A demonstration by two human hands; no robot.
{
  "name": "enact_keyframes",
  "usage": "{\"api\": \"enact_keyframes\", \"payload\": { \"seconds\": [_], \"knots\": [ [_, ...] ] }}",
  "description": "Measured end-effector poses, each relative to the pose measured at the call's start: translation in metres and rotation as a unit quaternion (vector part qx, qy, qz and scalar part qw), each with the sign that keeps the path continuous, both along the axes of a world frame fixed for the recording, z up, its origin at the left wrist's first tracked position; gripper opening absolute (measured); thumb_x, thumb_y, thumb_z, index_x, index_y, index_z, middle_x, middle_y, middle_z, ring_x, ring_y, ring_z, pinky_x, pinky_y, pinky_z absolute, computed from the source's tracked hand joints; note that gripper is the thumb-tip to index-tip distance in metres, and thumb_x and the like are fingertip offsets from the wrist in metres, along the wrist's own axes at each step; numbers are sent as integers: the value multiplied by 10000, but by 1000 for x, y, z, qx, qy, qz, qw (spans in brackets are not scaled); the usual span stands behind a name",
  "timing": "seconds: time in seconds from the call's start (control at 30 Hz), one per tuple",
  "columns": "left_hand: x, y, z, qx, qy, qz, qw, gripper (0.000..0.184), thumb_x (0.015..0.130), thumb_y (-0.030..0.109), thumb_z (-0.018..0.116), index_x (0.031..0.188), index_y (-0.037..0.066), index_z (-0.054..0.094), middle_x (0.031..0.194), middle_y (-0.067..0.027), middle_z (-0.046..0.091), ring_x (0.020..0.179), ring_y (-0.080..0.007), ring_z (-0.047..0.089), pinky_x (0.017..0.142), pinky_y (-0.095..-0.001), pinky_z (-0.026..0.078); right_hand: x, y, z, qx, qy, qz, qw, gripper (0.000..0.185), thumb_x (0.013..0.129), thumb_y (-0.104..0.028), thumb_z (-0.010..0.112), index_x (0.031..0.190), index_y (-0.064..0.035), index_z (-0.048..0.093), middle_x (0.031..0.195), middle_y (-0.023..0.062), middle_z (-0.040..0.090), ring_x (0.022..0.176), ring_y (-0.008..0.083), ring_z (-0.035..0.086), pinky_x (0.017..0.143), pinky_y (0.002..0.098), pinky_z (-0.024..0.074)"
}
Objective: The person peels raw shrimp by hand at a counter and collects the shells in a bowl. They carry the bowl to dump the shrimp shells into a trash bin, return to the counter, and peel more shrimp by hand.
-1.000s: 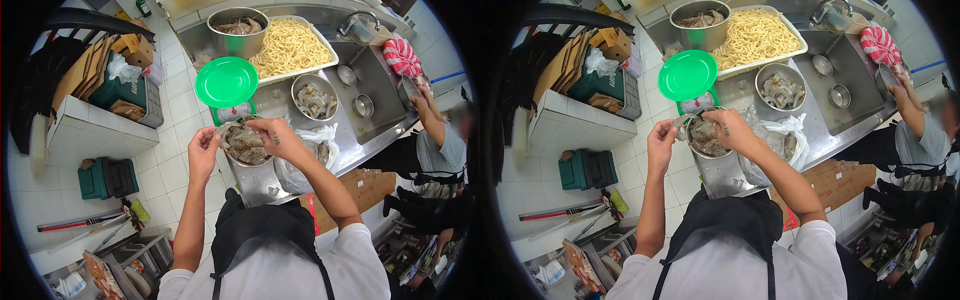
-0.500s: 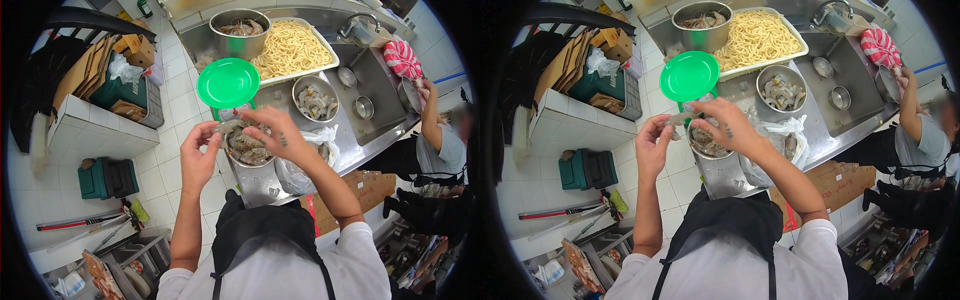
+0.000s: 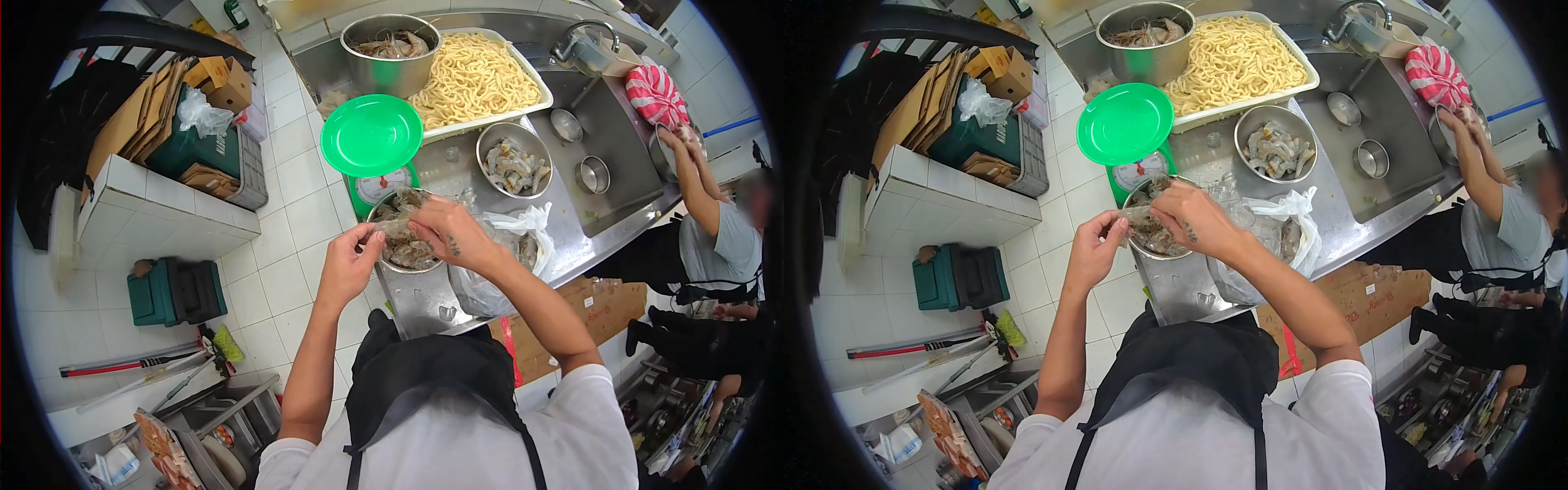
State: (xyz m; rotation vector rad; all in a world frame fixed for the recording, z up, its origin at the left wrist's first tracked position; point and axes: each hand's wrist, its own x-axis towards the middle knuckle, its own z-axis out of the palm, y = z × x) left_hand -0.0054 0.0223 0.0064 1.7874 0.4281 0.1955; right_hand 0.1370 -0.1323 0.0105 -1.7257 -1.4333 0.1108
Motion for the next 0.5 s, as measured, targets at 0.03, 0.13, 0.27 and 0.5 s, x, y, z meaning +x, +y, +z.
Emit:
{"api": "enact_keyframes", "payload": {
  "seconds": [0.03, 0.13, 0.27, 0.5],
  "knots": [
    [-2, 0, -2, 21, 14, -8, 1000, 237, 912, 159, 544, 998, -50, 616, 751, -43, 628, 707, -85, 545, 656, -249, 451, 1, -2, -2, -15, -27, 14, 999, 37, 781, 5, 612, 819, 3, 613, 715, 147, 594, 710, 315, 548, 637, 389, 447],
    [-8, 5, -8, 39, 32, 2, 999, 238, 911, 161, 550, 986, -55, 617, 744, -42, 625, 700, -79, 543, 645, -243, 447, 14, -9, -9, -30, -54, 26, 998, 52, 781, -18, 621, 831, -5, 616, 765, 144, 609, 752, 315, 552, 668, 383, 448],
    [-19, 21, -10, -35, 17, 43, 998, 242, 919, 164, 549, 976, -59, 623, 782, -48, 633, 706, -78, 544, 647, -240, 451, 30, -17, -15, -64, -46, -38, 996, 57, 784, -31, 626, 830, -1, 610, 828, 135, 622, 779, 321, 553, 692, 384, 452],
    [-9, 11, -8, -72, 6, 36, 997, 239, 920, 167, 553, 984, -51, 627, 797, -43, 637, 730, -77, 553, 670, -232, 454, -1, 1, -13, -8, -56, -64, 996, 178, 786, -96, 640, 941, -8, 647, 866, 163, 645, 805, 335, 581, 733, 408, 468]
  ]
}}
